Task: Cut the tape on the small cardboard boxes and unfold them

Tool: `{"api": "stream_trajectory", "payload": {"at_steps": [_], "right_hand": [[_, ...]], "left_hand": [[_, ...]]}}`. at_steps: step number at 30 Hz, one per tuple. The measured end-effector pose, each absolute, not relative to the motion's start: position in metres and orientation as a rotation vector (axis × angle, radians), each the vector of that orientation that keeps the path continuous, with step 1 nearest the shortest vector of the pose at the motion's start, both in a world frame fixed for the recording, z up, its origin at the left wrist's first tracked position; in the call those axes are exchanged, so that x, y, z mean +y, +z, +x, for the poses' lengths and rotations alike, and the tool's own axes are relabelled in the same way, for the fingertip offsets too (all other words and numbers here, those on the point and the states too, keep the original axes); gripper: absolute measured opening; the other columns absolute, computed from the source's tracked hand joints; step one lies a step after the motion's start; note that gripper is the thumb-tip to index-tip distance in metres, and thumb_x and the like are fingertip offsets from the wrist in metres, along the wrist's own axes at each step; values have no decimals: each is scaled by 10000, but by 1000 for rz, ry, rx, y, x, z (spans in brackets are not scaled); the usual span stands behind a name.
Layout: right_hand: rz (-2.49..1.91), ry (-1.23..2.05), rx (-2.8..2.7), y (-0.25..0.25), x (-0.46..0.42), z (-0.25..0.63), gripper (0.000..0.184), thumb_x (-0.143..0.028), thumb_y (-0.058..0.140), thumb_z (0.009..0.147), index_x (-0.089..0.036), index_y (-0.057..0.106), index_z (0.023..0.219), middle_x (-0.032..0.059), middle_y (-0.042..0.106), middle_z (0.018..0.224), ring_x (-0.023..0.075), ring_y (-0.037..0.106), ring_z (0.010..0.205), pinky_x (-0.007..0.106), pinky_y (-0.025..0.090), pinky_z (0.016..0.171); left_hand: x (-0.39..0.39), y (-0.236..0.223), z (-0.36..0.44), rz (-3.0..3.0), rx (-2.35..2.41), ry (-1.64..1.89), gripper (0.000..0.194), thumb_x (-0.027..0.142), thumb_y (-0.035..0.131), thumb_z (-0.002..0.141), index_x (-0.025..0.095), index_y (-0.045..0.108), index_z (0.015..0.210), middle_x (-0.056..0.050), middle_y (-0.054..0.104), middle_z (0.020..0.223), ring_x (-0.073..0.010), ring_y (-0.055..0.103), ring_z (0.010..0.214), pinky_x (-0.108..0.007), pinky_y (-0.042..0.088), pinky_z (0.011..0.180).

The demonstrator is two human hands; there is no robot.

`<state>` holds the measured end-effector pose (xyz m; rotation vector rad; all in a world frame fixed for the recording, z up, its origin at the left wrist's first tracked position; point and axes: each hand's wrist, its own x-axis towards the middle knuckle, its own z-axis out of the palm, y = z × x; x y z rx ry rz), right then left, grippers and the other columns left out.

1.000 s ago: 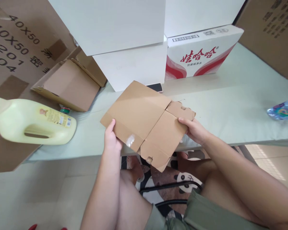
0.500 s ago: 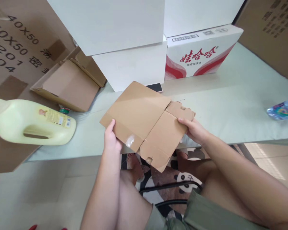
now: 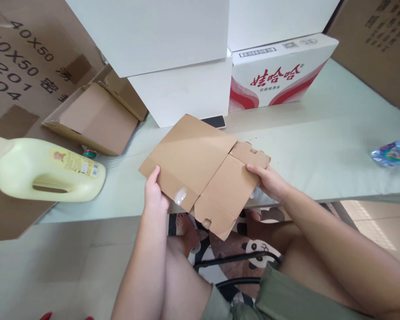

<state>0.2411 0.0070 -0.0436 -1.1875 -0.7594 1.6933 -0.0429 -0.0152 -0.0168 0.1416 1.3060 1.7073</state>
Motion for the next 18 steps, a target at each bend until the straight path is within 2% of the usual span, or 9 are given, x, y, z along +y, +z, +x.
{"api": "stream_trajectory", "payload": {"at_steps": [8, 18], "right_hand": [[-1182, 1696, -777, -45, 7, 241, 325, -302, 775, 733, -241, 655, 1029, 36, 766, 1003, 231, 715, 972, 319, 629, 772], [-1182, 1704, -800, -47, 7, 242, 349, -338, 781, 737, -243, 650, 1045, 41, 766, 1048, 249, 701, 1054, 352, 617, 858]], "left_hand": [[-15, -17, -44, 166, 1306, 1725, 149, 234, 639, 817, 173, 712, 932, -55, 755, 852, -183, 706, 748, -278, 587, 707], [-15, -18, -43, 152, 1310, 1716, 144, 231, 634, 822, 173, 703, 934, -47, 754, 852, -176, 706, 728, -277, 589, 698]]}}
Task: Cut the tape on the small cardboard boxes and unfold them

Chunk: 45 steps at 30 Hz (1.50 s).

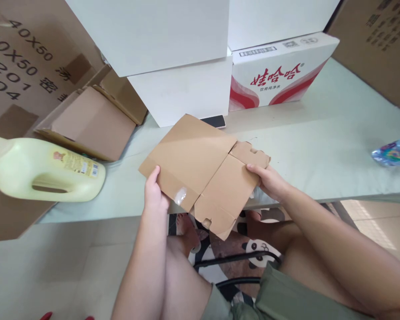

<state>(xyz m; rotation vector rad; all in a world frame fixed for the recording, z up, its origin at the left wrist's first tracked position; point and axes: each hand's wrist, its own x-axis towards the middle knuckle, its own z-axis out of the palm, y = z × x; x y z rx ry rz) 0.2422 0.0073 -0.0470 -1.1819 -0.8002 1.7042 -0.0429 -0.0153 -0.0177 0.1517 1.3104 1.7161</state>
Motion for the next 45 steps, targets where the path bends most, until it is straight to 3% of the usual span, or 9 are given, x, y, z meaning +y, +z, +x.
{"api": "stream_trajectory", "payload": {"at_steps": [6, 17, 24, 28, 38, 45], "right_hand": [[-1182, 1708, -792, -46, 7, 243, 384, -341, 788, 726, -250, 652, 1073, 41, 760, 1091, 246, 694, 1067, 354, 612, 872], [-1137, 1685, -750, -37, 6, 239, 337, -313, 791, 692, -244, 677, 1002, 28, 774, 989, 240, 721, 928, 367, 607, 815], [-1109, 1655, -576, -33, 11, 242, 331, -378, 750, 700, -232, 687, 990, 35, 771, 1000, 268, 708, 981, 423, 577, 927], [-1109, 1664, -554, -36, 13, 245, 350, -439, 729, 721, -223, 684, 993, 44, 765, 1002, 260, 706, 990, 412, 561, 961], [-1048, 1778, -770, -38, 4, 236, 504, -413, 847, 595, -236, 665, 1030, 49, 769, 1018, 247, 709, 939, 366, 580, 841], [-1057, 1829, -790, -35, -3, 233, 397, -446, 773, 675, -217, 679, 985, 61, 772, 1013, 261, 712, 988, 387, 573, 889]], "left_hand": [[-16, -18, -43, 157, 1321, 1715, 177, 241, 645, 811, 175, 699, 966, -47, 750, 865, -176, 702, 742, -288, 588, 752], [-14, -16, -42, 169, 1335, 1701, 181, 241, 641, 802, 179, 695, 962, -62, 750, 903, -197, 704, 799, -307, 579, 778], [-15, -18, -43, 209, 1238, 1703, 237, 302, 607, 788, 192, 691, 980, -54, 744, 947, -193, 698, 823, -283, 563, 711], [-14, -18, -43, 219, 1217, 1703, 227, 252, 592, 806, 197, 698, 999, -41, 748, 990, -170, 697, 833, -244, 550, 669], [-16, -20, -55, 153, 1313, 1701, 163, 278, 573, 825, 206, 686, 918, -58, 734, 914, -181, 687, 791, -265, 557, 678], [-27, -18, -60, 223, 1255, 1726, 198, 303, 556, 825, 222, 693, 942, -63, 730, 1002, -189, 690, 850, -271, 562, 716]]}}
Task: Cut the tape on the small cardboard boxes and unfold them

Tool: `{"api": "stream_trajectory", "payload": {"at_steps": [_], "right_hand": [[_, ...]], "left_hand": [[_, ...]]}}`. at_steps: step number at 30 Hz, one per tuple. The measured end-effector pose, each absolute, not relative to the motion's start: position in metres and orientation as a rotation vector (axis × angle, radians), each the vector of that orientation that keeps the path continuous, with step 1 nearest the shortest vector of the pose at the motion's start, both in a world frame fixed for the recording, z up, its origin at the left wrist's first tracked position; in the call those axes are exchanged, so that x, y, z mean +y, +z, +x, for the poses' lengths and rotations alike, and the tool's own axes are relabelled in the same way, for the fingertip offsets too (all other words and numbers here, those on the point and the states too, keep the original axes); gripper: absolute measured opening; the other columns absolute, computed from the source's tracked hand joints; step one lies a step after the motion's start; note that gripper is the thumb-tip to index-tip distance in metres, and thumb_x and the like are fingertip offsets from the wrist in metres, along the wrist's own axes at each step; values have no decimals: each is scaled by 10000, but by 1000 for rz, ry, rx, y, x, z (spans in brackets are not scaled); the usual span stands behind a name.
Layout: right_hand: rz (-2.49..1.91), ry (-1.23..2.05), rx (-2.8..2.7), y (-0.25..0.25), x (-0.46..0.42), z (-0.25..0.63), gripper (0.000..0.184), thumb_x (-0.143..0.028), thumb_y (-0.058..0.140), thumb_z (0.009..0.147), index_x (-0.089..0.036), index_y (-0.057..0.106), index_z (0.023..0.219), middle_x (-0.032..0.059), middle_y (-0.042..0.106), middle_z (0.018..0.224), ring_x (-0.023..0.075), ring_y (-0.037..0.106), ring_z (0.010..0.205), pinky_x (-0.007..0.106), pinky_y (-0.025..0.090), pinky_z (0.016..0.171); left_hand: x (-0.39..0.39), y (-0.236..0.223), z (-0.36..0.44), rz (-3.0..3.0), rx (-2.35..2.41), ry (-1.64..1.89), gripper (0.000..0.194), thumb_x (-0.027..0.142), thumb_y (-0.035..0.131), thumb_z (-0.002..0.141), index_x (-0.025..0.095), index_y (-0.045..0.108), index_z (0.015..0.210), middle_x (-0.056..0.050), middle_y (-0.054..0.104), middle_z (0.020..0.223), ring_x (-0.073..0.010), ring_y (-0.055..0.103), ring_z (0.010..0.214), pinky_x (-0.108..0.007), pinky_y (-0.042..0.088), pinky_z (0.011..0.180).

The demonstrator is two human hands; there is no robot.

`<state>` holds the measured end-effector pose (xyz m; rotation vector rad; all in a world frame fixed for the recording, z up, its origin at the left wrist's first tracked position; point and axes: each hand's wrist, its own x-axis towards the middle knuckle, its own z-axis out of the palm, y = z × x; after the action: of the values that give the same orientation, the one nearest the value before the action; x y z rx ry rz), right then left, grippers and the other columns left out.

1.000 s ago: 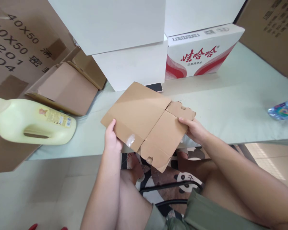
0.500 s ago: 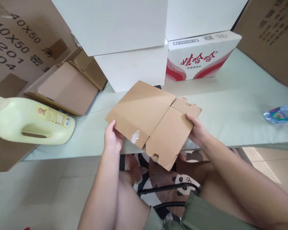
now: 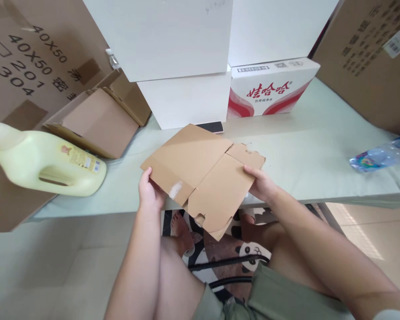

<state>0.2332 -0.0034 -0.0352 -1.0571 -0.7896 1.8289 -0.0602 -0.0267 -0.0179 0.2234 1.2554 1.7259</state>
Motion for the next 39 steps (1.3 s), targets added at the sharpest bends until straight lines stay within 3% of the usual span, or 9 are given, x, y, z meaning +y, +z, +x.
{"api": "stream_trajectory", "payload": {"at_steps": [3, 8, 15, 18, 21, 25, 31, 39], "right_hand": [[-1005, 1776, -738, -30, -7, 232, 398, -489, 745, 682, -238, 679, 985, 39, 778, 1002, 246, 724, 958, 368, 592, 829], [-978, 1817, -806, -27, -14, 232, 404, -401, 815, 596, -233, 679, 938, 13, 778, 861, 192, 719, 694, 275, 559, 538], [-1025, 1710, -667, -32, -8, 235, 278, -364, 697, 705, -235, 669, 950, 34, 780, 979, 246, 734, 906, 386, 617, 759], [-981, 1671, -663, -36, -4, 234, 202, -359, 710, 737, -245, 649, 892, -17, 750, 781, 178, 699, 670, 307, 590, 604], [-915, 1671, -590, -39, 0, 232, 213, -325, 773, 694, -236, 630, 825, -70, 650, 583, 98, 533, 425, 221, 475, 416], [-883, 1550, -468, -41, 9, 239, 277, -254, 783, 647, -250, 604, 858, -93, 666, 642, 62, 515, 416, 176, 458, 382], [-905, 1396, -455, -37, 9, 255, 333, -310, 781, 610, -257, 518, 807, -133, 592, 568, 46, 508, 384, 162, 439, 361], [-1134, 1093, -363, -24, -28, 282, 377, -246, 804, 532, -230, 573, 829, -126, 644, 632, 62, 559, 346, 170, 405, 319]], "left_hand": [[-27, -18, -60, 180, 1227, 1716, 182, 252, 545, 844, 202, 689, 944, -68, 730, 1011, -171, 690, 841, -247, 556, 695], [-23, -20, -58, 170, 1234, 1689, 163, 216, 550, 862, 184, 671, 966, -71, 725, 988, -148, 681, 776, -226, 540, 649], [-22, -14, -59, 253, 1213, 1605, 258, 381, 460, 858, 177, 618, 849, -25, 630, 667, -125, 583, 490, -217, 455, 475], [-22, -11, -60, 270, 1235, 1567, 275, 382, 444, 845, 163, 606, 814, -22, 617, 645, -109, 576, 464, -198, 434, 458], [-22, -9, -59, 260, 1246, 1573, 244, 346, 446, 833, 160, 594, 776, -15, 605, 618, -102, 558, 445, -195, 424, 454], [-21, -7, -57, 246, 1244, 1577, 245, 313, 426, 843, 160, 581, 731, -13, 590, 587, -96, 539, 437, -193, 412, 454], [-16, -7, -56, 265, 1219, 1569, 316, 355, 378, 864, 166, 576, 707, -16, 562, 566, -113, 528, 442, -215, 402, 454], [-14, -9, -62, 309, 1234, 1537, 329, 387, 376, 849, 167, 563, 690, -11, 536, 560, -110, 516, 435, -207, 389, 447]]}}
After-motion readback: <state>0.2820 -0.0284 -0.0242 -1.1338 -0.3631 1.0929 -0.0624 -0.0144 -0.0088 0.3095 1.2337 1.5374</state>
